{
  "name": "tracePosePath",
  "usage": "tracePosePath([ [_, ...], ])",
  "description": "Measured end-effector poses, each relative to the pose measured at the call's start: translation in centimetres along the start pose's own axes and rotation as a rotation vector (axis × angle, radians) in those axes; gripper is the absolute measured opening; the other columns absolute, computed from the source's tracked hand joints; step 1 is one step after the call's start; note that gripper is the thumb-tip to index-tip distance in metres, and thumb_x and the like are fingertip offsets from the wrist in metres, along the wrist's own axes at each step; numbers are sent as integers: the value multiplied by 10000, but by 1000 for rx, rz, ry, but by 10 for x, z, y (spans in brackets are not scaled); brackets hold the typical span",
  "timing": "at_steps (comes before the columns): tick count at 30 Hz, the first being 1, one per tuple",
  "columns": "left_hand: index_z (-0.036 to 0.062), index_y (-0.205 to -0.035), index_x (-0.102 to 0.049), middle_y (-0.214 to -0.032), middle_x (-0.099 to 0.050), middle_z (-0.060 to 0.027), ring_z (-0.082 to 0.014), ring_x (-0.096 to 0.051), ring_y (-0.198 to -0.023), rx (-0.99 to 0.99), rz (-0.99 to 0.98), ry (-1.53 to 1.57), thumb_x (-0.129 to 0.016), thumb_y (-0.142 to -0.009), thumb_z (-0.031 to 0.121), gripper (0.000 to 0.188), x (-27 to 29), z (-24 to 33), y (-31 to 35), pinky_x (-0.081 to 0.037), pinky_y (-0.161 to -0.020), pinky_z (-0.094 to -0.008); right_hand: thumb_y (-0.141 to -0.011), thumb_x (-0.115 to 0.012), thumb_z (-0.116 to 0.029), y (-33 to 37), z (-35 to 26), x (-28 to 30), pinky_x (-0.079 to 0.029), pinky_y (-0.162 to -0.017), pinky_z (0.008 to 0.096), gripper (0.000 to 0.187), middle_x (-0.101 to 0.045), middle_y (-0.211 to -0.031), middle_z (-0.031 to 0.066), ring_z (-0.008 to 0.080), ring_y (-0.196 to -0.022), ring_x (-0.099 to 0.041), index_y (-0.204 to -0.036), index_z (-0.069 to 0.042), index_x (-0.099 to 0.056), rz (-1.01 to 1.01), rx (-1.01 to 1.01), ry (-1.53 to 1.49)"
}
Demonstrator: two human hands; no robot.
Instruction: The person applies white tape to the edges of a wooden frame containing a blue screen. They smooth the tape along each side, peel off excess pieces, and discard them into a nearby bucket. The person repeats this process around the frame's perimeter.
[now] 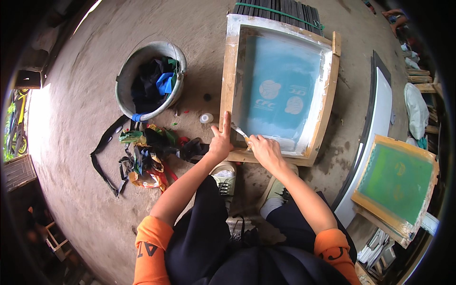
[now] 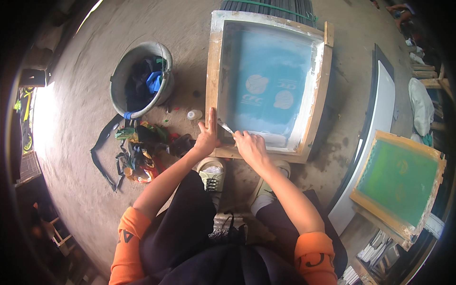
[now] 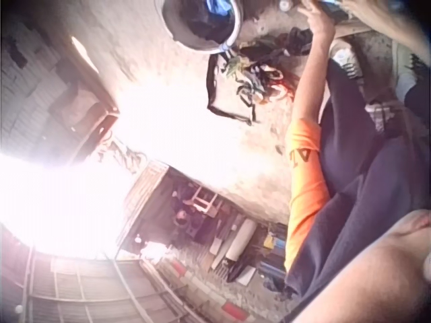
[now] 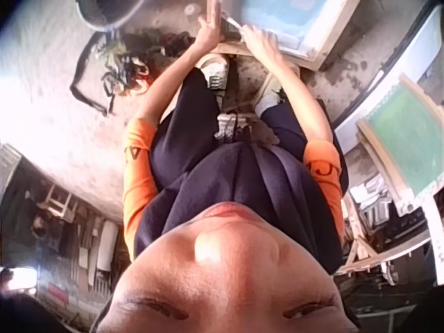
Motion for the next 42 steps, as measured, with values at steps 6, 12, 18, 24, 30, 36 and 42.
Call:
tracePosePath([
  [6, 148, -1444, 159, -1224, -304, -318, -417, -617, -817, -180, 139, -146, -760, -653, 92, 1213, 22, 15, 8, -558, -649, -415, -828, -619, -264, 4, -10, 20, -517, -632, 391, 285, -578, -867, 124, 273, -751, -631, -966, -37, -515, 167, -5, 102],
  [12, 0, -1418, 161, -1396, -163, -309, -396, -565, -973, -128, 35, -185, -771, -668, 191, 1211, 53, 34, -15, -565, -660, -384, -758, -690, -284, -54, -23, -18, -506, -667, 371, 320, -594, -867, 116, 253, -800, -631, -922, -39, -566, 8, 2, 365],
  [18, 38, -1397, 243, -1141, -389, -390, -341, -654, -701, -18, -41, -386, -764, -699, 288, 1251, 43, 23, -33, -555, -572, -356, -702, -666, -151, -69, -23, -30, -495, -685, 372, 143, -621, -857, 107, 258, -826, -630, -783, -34, -682, -75, 72, 415],
  [24, 146, -1406, 265, -1085, -450, -327, -334, -663, -710, 66, -17, -295, -815, -652, 259, 1322, 47, 31, -28, -557, -571, -345, -772, -592, -121, -58, -14, -27, -483, -731, 419, 118, -636, -883, 126, 282, -895, -609, -790, -38, -674, 11, 84, 247],
  [30, 202, -1399, 282, -1094, -453, -311, -348, -664, -776, 85, -6, -324, -846, -614, 266, 1376, 48, 27, -28, -569, -631, -368, -877, -532, -182, -35, 0, 9, -478, -715, 454, 202, -638, -823, 119, 293, -817, -626, -781, -49, -652, 68, 12, 24],
  [36, 129, -1392, 284, -1154, -431, -341, -332, -662, -795, 60, -48, -345, -822, -645, 292, 1345, 40, 29, -36, -568, -626, -339, -873, -545, -206, -27, 1, 9, -493, -675, 443, 209, -648, -810, 122, 291, -761, -643, -779, -41, -632, 139, -98, -86],
  [42, -5, -1421, 145, -1113, -465, -281, -252, -647, -772, 17, 49, -563, -746, -703, 228, 1167, 48, 42, -20, -557, -590, -291, -842, -595, -266, -18, -2, -3, -504, -660, 419, 269, -604, -850, 144, 308, -765, -629, -973, -38, -535, 192, -139, -48],
])
Point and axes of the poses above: each hand's wrist, its own y-axis away from the middle knuckle, its own x-axis out of the back of the hand, z = x × y, the point moved 3 cm from there along -y, towards the middle knuckle
